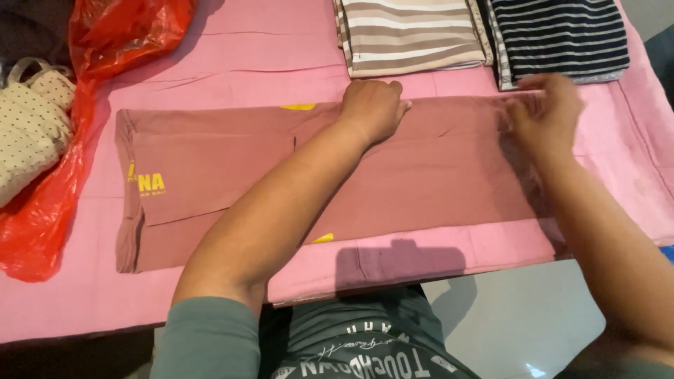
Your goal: The person folds a pink t-shirt and a blue-and-white striped shirt on a pink surface. They smooth the fabric, fold the sides inward, and fold the shirts in half before stacking them with other folded clothes.
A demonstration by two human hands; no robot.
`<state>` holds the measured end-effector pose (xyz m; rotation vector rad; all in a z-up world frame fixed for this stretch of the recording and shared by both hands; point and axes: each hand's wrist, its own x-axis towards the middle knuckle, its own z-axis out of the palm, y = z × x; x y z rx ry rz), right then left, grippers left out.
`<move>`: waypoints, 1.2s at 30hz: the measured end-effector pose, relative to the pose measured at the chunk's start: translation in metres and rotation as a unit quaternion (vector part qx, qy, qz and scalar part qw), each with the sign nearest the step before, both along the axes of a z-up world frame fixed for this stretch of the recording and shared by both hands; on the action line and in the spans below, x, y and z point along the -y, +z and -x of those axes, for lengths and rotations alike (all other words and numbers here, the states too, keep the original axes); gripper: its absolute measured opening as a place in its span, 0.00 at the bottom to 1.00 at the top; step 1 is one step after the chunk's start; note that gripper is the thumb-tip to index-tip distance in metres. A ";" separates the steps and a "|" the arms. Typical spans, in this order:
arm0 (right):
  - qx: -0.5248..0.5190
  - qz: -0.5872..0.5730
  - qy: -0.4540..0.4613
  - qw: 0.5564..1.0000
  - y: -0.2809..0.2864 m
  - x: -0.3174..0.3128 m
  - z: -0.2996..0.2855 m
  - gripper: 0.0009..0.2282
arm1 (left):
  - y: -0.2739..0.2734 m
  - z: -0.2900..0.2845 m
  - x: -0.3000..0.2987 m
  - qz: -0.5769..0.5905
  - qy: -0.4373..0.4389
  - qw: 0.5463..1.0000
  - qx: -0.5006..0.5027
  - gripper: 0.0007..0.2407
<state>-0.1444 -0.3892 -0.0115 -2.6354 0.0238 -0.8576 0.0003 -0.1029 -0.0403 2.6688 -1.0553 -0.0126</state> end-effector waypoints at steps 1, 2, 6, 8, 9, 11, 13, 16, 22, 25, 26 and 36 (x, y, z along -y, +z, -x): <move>0.001 0.000 0.000 1.000 0.005 -0.028 0.004 0.08 | 0.005 0.002 -0.004 0.000 0.000 1.000 0.001 0.17; -0.029 -0.001 0.086 0.996 0.010 -0.057 0.009 0.09 | 0.010 0.005 -0.008 0.020 -0.015 1.000 -0.003 0.18; -0.178 0.118 0.179 0.960 -0.019 -0.084 0.013 0.21 | 0.042 0.014 -0.018 0.023 -0.021 0.999 -0.038 0.18; -0.220 0.107 0.176 0.953 -0.012 -0.088 0.013 0.23 | 0.059 0.009 -0.018 -0.009 0.009 0.993 -0.121 0.19; -0.263 0.097 0.174 0.944 -0.009 -0.090 0.012 0.25 | 0.068 0.006 -0.020 -0.040 0.038 0.977 -0.204 0.21; -0.272 0.100 0.167 0.942 -0.012 -0.090 0.013 0.26 | 0.070 0.000 -0.028 -0.035 0.042 0.971 -0.234 0.17; -0.279 0.105 0.161 0.941 -0.011 -0.092 0.012 0.26 | 0.068 -0.005 -0.034 -0.027 0.048 0.964 -0.261 0.14; -0.284 0.096 0.152 0.942 -0.009 -0.094 0.014 0.26 | 0.058 -0.003 -0.037 -0.020 0.042 0.975 -0.216 0.15; -0.279 0.092 0.150 0.944 -0.009 -0.093 0.012 0.26 | 0.028 -0.006 -0.041 -0.028 0.004 0.998 -0.050 0.18; -0.310 0.061 0.142 0.938 -0.003 -0.094 0.012 0.27 | 0.035 -0.010 -0.058 -0.042 -0.003 0.997 -0.061 0.23; -0.315 0.054 0.136 0.938 -0.003 -0.092 0.011 0.27 | 0.046 -0.008 -0.069 -0.054 -0.008 0.994 -0.091 0.23; -0.343 0.061 0.119 0.930 0.008 -0.095 0.012 0.29 | 0.016 -0.022 -0.118 -0.001 0.005 0.999 -0.034 0.22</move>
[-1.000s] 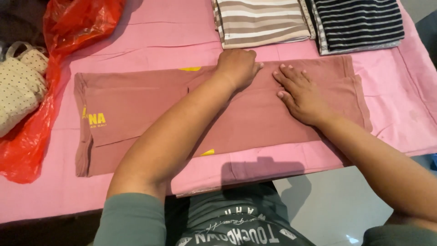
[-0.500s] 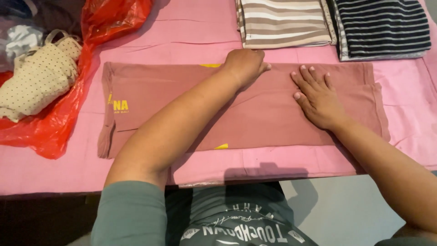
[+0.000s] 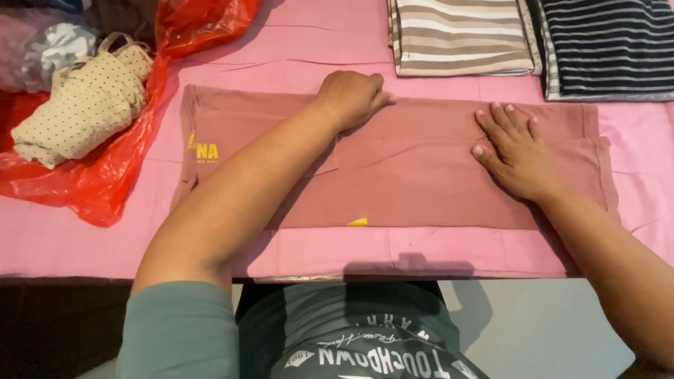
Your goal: The person folds a pink t-shirt and a blue-and-white striped shirt on a pink surface. They smooth the fabric, fold the sides inward, and fold the shirts in half before stacking them with other folded clothes.
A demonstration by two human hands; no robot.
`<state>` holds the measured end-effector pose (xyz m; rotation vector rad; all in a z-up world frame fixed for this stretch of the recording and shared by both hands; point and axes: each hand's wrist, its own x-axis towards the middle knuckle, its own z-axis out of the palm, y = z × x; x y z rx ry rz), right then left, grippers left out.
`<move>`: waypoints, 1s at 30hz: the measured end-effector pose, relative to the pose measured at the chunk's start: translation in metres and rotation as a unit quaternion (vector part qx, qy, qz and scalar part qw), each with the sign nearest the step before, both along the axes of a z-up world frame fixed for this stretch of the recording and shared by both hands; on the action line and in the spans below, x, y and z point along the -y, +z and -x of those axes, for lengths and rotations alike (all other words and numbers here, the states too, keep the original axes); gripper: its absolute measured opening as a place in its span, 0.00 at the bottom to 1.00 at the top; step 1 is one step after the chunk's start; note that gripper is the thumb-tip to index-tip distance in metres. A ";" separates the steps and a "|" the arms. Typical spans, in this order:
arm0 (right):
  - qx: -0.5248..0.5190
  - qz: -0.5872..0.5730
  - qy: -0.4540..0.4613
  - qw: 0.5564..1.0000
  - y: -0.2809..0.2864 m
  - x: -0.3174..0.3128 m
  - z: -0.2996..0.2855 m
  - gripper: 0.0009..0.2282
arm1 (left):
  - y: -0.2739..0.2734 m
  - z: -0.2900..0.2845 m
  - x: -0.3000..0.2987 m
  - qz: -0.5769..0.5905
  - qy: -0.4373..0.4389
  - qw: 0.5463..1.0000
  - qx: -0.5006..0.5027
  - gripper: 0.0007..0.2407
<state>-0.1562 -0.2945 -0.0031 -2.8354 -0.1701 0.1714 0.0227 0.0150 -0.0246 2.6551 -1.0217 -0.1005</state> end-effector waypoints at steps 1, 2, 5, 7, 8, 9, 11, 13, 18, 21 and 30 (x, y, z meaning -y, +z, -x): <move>0.002 0.001 0.001 1.000 -0.002 0.000 -0.002 0.29 | 0.001 -0.002 -0.003 0.001 0.001 1.000 0.002 0.22; 0.004 0.004 -0.001 1.000 -0.004 0.001 -0.002 0.29 | 0.001 -0.003 -0.006 0.009 0.009 1.000 -0.006 0.22; -0.002 0.009 -0.006 1.000 -0.002 -0.001 -0.002 0.30 | -0.009 -0.006 -0.008 0.014 0.020 1.000 0.008 0.23; -0.009 0.011 -0.008 1.000 0.000 -0.002 -0.002 0.30 | -0.013 -0.006 -0.005 0.010 0.024 0.999 0.031 0.24; -0.009 0.003 -0.008 1.000 0.001 -0.003 -0.001 0.30 | -0.012 -0.004 -0.004 -0.029 0.037 0.998 0.047 0.24; -0.009 -0.005 -0.008 1.000 0.001 -0.004 -0.001 0.30 | -0.012 -0.003 -0.002 -0.067 0.049 0.995 0.063 0.25; -0.017 -0.002 -0.012 1.000 0.004 -0.006 -0.001 0.30 | -0.010 -0.003 -0.003 -0.083 0.073 0.991 0.082 0.23; -0.026 0.002 -0.014 1.000 0.004 -0.004 -0.003 0.31 | -0.007 0.003 -0.006 -0.099 0.098 0.985 0.099 0.22; 0.104 -0.050 -0.014 0.993 0.006 -0.030 0.009 0.33 | 0.028 0.079 -0.008 0.058 0.020 0.986 0.158 0.13; 0.115 -0.097 0.076 0.986 0.008 -0.081 0.029 0.30 | 0.048 0.131 -0.016 -0.003 -0.038 0.999 0.037 0.26; -0.019 -0.017 0.090 0.996 -0.005 -0.070 0.008 0.30 | 0.032 0.130 -0.018 -0.084 -0.040 0.996 -0.009 0.34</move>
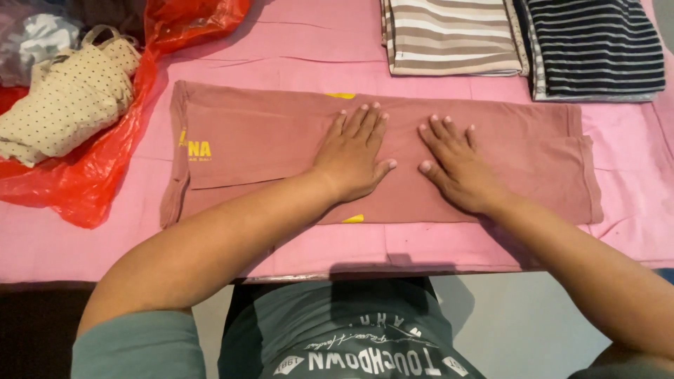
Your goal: The person folds a pink t-shirt and a blue-and-white striped shirt on a pink surface. They smooth the fabric, fold the sides inward, and fold the shirts in half before stacking them with other folded clothes.
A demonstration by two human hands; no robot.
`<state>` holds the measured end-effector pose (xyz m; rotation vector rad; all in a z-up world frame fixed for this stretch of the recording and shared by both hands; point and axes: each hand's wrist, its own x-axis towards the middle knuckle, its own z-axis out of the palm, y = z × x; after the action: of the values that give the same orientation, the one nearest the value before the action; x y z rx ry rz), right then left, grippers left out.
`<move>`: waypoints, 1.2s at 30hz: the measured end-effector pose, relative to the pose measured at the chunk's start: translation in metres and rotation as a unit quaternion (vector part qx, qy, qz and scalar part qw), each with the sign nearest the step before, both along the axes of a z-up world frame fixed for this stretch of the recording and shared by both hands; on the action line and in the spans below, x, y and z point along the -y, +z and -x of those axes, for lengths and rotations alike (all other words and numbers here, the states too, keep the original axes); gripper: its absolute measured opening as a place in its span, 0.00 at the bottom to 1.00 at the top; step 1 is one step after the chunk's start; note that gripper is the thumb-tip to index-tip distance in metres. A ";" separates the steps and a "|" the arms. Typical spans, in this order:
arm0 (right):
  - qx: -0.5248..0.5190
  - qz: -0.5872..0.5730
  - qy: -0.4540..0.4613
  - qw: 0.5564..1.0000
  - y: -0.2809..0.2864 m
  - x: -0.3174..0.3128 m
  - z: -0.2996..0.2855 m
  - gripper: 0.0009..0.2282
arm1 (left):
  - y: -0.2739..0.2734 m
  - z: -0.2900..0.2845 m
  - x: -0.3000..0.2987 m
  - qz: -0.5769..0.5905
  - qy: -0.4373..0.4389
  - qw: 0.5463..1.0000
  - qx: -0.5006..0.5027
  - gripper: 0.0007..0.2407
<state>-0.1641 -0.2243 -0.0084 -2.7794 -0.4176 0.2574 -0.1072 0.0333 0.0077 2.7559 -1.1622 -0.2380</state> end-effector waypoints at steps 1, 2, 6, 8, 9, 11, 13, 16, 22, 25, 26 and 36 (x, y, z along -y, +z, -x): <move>0.000 0.001 -0.002 1.000 0.002 0.012 -0.002 0.30 | -0.001 0.000 0.000 0.001 -0.002 1.000 0.000 0.34; -0.004 0.029 -0.031 0.999 0.004 0.023 -0.004 0.30 | -0.001 0.000 0.000 -0.002 -0.001 1.000 -0.001 0.34; -0.002 0.097 -0.125 0.987 0.001 0.078 -0.010 0.32 | -0.005 0.000 0.002 -0.002 0.006 1.000 0.002 0.34; -0.004 0.096 -0.159 0.983 -0.007 0.099 -0.009 0.33 | -0.005 0.000 0.003 -0.001 0.006 1.000 -0.002 0.34; -0.006 0.095 -0.192 0.977 -0.011 0.110 -0.009 0.34 | -0.005 -0.001 0.004 -0.001 0.008 1.000 -0.008 0.34; 0.012 0.099 -0.184 0.978 0.000 0.096 0.002 0.32 | -0.003 -0.002 0.008 -0.001 0.014 1.000 -0.006 0.34; 0.026 0.101 -0.177 0.979 0.006 0.083 0.010 0.30 | 0.002 0.002 0.012 -0.005 0.019 1.000 -0.010 0.33; 0.017 0.071 -0.158 0.985 0.006 0.080 0.011 0.29 | 0.005 0.008 0.017 0.046 -0.006 0.999 -0.015 0.33; 0.064 0.086 -0.161 0.981 0.004 0.122 0.008 0.30 | -0.023 0.009 0.024 0.053 -0.004 0.998 -0.012 0.37; 0.052 0.118 -0.190 0.973 0.001 0.145 0.012 0.28 | -0.025 0.008 0.023 0.058 -0.005 0.998 0.001 0.38; 0.077 0.096 -0.199 0.972 -0.004 0.154 0.015 0.27 | -0.025 0.009 0.023 0.058 -0.005 0.998 0.003 0.38; 0.030 0.037 -0.450 0.892 0.026 0.171 0.044 0.32 | -0.023 0.012 0.023 0.062 0.009 0.998 0.003 0.44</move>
<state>-0.2082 -0.3954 0.0179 -2.7168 0.8813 -0.0419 -0.1187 0.0102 -0.0150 2.6597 -1.1119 -0.1490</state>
